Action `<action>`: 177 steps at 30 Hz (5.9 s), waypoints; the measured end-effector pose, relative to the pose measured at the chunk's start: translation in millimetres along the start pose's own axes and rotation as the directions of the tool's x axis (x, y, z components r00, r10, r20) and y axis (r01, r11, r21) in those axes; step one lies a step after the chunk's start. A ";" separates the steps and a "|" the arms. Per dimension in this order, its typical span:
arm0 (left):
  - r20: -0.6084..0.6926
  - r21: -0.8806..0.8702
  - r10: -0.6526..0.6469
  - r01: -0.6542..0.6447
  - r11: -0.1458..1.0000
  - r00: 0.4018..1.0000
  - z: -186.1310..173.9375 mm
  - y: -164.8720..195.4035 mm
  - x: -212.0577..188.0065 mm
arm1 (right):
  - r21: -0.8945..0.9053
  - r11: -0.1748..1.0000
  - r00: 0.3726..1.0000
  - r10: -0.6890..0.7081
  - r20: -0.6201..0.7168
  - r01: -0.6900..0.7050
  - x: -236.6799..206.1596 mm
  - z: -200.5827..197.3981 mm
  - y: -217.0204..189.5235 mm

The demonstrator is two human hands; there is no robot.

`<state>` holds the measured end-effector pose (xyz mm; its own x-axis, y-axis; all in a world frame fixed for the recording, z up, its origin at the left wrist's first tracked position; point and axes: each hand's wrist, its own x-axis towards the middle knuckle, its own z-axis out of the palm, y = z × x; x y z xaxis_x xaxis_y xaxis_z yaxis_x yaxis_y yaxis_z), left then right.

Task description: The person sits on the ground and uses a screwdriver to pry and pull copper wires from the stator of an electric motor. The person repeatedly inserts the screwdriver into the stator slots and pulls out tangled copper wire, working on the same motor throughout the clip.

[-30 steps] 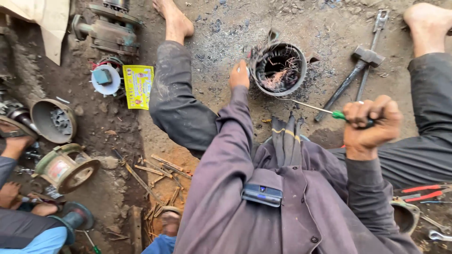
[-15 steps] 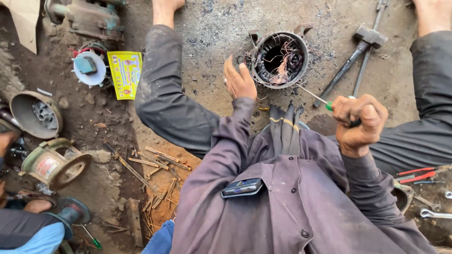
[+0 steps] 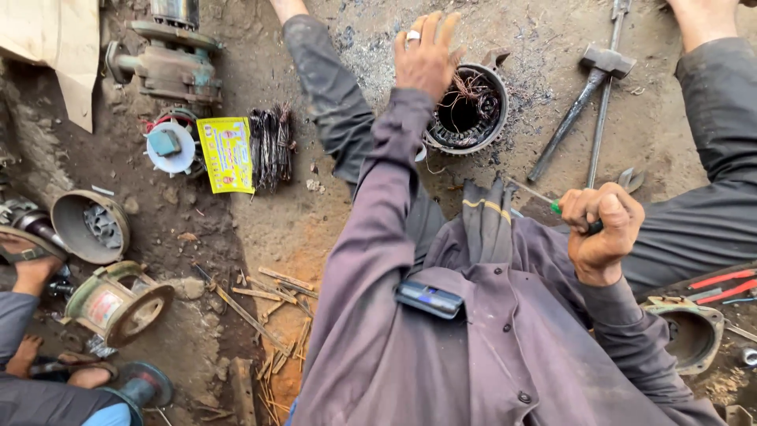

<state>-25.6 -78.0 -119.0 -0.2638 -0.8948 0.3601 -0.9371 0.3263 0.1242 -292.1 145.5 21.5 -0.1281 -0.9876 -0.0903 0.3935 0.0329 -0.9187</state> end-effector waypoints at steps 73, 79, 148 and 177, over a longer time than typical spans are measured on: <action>0.397 -0.330 -0.156 0.299 0.895 0.904 -26.5 50.5 -136.5 | -0.751 -0.187 0.654 0.648 0.391 0.633 137.6 21.5 6.9; 0.379 -0.532 -0.421 0.566 0.630 0.824 -53.3 34.7 -124.7 | -0.800 -0.082 0.647 0.640 0.415 0.594 146.1 5.5 -0.2; 0.523 -0.523 -0.476 0.707 0.476 0.707 -71.6 48.3 -141.7 | -0.738 -0.194 0.633 0.676 0.377 0.646 105.9 44.2 7.7; 0.440 -0.497 -0.491 0.660 0.564 0.752 -55.1 32.0 -130.6 | -0.842 -0.189 0.832 0.368 0.416 0.505 53.4 13.0 21.8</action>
<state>-8.6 66.0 -111.1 0.1617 -0.9669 -0.1972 -0.5884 -0.2549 0.7673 -278.5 91.5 1.7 0.4168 -0.8729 -0.2536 -0.9059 -0.3758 -0.1954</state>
